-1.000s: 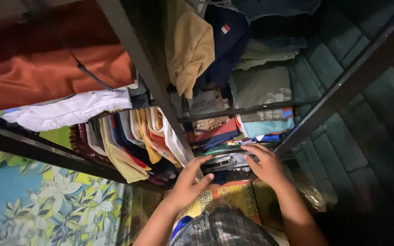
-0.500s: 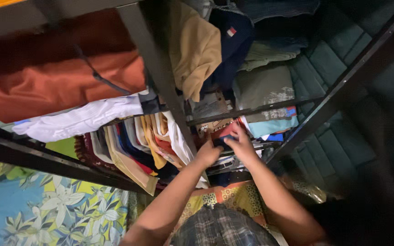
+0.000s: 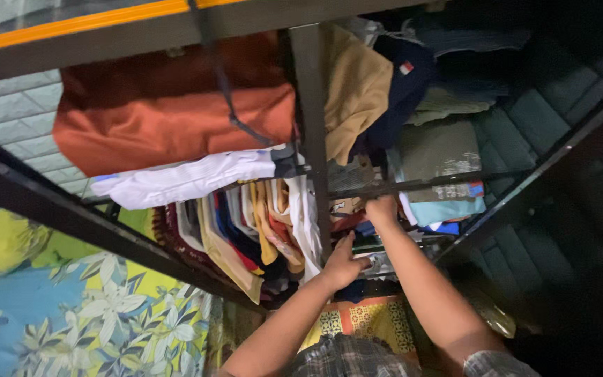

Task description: The person takes folded items of clothing, including a white shirt and striped garments, from a closet shelf and places them onto a growing stack on a bed.

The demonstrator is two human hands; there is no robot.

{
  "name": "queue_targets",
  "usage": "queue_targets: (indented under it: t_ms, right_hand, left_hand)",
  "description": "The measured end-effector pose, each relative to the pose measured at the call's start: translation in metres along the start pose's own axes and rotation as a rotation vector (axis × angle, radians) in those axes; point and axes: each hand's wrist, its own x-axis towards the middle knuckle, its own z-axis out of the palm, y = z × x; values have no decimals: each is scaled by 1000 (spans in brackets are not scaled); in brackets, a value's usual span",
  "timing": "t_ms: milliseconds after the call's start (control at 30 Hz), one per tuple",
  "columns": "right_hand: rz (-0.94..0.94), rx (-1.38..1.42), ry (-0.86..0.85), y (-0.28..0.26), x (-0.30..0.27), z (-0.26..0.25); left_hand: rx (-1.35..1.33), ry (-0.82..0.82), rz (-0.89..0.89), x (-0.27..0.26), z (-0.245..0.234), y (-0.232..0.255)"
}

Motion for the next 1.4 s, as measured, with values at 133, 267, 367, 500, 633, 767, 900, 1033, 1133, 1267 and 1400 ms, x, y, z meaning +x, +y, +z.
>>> queue_targets:
  t_ms: [133,267,367,500,633,767,900,1033,1133,1267,1400]
  right_hand:
    - [22,445,-38,4,-8,4]
    - [122,813,-32,-5,-22,-6]
    - [181,854,-30,3,-46,-25]
    - [204,774,-108,0,-53,-46]
    - [238,685,-164,9,-44,-43]
    - [157,577,-100,3,-34,-20]
    - [-197,391,182,-9,-25,-2]
    - [-268,303,297,-4,-23,11]
    - [-337,410,134,-6,-21,21]
    - [392,682,-221,-16,-3,24]
    - [235,670,-172,-31,16,22]
  left_hand:
    - [-237,1,-79,-6,-1,-19]
    - [-589,-80,-101,-12,11,-49]
    - [-530,-115,-98,-16,21,-69]
    - [-652,-119,-106,-16,26,-57]
    - [-387,55,-42,-25,13,0]
    - [25,179,295,-19,-13,34]
    - [91,3,-41,-4,-19,42]
    - [178,-50,20,-4,-14,39]
    - [307,-169,-103,-8,-11,39]
    - [349,-172,-89,-11,-14,37]
    - [354,-180,-172,-11,-20,48]
